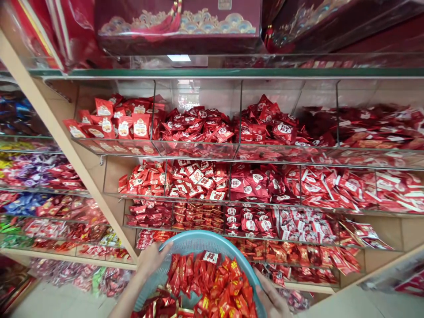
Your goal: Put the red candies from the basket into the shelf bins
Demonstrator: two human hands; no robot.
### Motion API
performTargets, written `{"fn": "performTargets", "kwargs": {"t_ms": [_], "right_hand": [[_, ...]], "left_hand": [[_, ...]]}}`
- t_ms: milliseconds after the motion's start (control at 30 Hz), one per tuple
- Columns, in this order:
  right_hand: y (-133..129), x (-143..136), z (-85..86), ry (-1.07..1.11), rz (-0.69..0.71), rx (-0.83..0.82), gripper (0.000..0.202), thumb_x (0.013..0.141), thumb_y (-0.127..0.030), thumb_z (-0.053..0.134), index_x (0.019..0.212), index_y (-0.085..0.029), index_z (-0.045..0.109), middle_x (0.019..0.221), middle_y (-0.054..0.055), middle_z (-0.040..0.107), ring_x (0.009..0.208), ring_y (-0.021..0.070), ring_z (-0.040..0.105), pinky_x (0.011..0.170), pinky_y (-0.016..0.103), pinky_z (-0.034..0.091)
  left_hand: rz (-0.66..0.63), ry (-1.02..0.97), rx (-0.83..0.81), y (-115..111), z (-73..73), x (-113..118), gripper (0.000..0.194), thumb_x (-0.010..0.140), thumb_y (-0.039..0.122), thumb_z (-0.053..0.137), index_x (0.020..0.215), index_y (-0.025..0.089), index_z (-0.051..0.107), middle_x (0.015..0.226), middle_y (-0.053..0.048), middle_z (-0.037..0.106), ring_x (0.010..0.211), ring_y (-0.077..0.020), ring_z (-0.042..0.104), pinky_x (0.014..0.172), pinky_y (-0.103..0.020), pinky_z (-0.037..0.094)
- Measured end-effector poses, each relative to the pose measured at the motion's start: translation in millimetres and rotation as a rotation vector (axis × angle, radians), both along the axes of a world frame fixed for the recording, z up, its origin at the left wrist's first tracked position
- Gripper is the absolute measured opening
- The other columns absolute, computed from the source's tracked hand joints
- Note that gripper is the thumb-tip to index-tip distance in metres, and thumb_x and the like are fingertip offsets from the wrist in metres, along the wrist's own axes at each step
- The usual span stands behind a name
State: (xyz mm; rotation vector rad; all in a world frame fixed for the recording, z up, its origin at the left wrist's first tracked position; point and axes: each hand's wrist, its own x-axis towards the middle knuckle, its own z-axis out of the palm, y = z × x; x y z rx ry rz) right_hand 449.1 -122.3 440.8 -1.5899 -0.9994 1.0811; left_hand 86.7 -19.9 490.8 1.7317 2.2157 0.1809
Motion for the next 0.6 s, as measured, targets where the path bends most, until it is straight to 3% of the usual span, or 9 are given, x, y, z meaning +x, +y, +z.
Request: {"fn": "performTargets", "kwargs": {"t_ms": [200,433,600], "right_hand": [[9.9,-4.4,-17.6,0.046,-0.048,0.064,0.063,0.059,-0.064,0.062,0.107,-0.023,0.066,0.124,0.003,0.055,0.126,0.0299,0.037,0.107,0.038,0.027],[10.5,-6.9,-6.0,0.055,-0.019,0.023,0.058,0.058,-0.060,0.066,0.104,-0.024,0.067,0.123,0.002,0.056,0.126,0.0305,0.035,0.107,0.041,0.025],[10.3,-10.2,-1.0,0.039,-0.030,0.031,0.059,0.054,-0.059,0.070,0.101,-0.024,0.069,0.118,0.003,0.059,0.123,0.0314,0.039,0.107,0.040,0.026]], "left_hand": [[0.006,0.010,0.001,7.5,-5.9,-6.3,0.059,0.078,0.064,0.027,0.085,0.018,0.064,0.088,-0.015,0.070,0.088,-0.0307,0.064,0.072,-0.035,0.045],[0.006,0.016,-0.024,13.0,-8.2,-10.7,0.059,0.078,0.065,0.027,0.086,0.019,0.063,0.088,-0.014,0.070,0.088,-0.0288,0.064,0.072,-0.034,0.044],[-0.072,-0.009,-0.076,21.3,-3.8,-15.3,0.055,0.077,0.064,0.031,0.082,0.019,0.062,0.088,-0.012,0.070,0.088,-0.0257,0.064,0.071,-0.031,0.044]]}}
